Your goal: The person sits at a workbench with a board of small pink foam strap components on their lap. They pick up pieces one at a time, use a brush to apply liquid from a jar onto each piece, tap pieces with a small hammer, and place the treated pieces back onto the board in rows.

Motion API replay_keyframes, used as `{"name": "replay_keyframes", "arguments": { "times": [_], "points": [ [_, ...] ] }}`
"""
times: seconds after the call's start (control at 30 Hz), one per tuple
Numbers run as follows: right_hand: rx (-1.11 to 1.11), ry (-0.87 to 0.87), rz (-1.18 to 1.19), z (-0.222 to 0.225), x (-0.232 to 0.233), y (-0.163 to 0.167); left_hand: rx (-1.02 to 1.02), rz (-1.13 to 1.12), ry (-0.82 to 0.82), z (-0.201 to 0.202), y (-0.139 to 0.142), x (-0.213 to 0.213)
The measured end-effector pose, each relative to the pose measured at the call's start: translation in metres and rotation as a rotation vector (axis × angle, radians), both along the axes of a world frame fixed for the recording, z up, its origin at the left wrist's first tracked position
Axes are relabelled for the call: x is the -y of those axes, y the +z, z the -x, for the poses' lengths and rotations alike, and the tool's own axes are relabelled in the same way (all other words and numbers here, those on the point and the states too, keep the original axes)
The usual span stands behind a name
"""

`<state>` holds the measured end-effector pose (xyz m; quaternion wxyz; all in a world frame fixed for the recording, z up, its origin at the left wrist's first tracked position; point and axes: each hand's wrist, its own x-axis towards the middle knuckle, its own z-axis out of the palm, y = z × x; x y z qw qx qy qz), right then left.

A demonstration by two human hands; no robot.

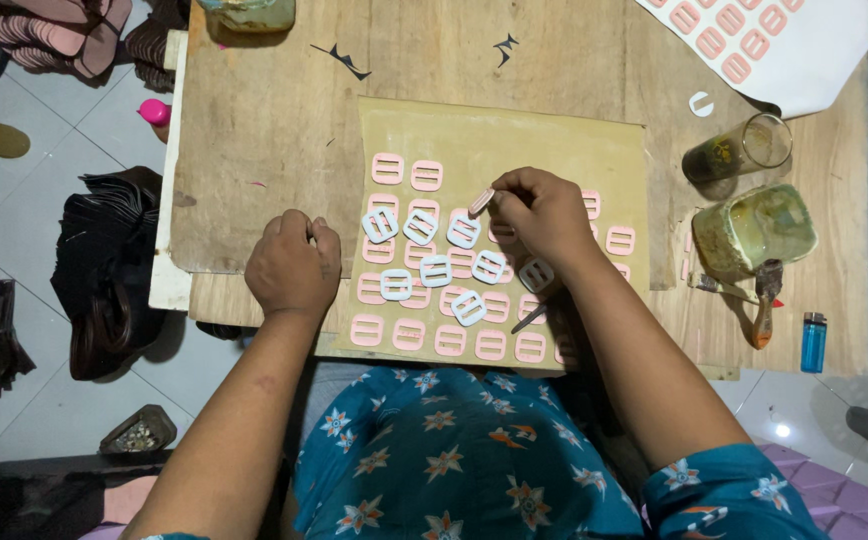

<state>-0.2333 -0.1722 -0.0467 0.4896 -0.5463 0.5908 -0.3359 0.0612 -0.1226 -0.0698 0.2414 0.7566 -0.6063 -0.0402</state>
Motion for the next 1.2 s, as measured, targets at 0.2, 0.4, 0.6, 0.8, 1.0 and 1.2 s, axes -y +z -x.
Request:
{"name": "replay_keyframes", "arguments": {
  "times": [0.2,0.4,0.6,0.8,1.0,1.2],
  "points": [
    [-0.141,-0.023,-0.012,-0.003,-0.001,0.005,-0.004,-0.004,-0.001,-0.001,-0.001,0.0],
    [-0.11,-0.042,-0.033,-0.006,0.002,0.003,0.011,0.013,0.003,-0.001,-0.002,0.0],
    [0.273,-0.23,-0.13,0.001,0.011,0.009,-0.004,-0.004,-0.005,-0.002,-0.004,-0.001],
    [0.367,-0.142,-0.141,-0.004,0.014,0.009,0.019,0.026,-0.006,-0.001,-0.004,0.0],
    [0.323,-0.126,-0.202,-0.013,0.016,0.008,0.013,0.015,-0.007,-0.002,-0.004,-0.001],
    [0.157,-0.097,-0.027,-0.017,0.019,0.005,0.002,0.014,0.0,-0.001,-0.005,0.0]
  ]
}}
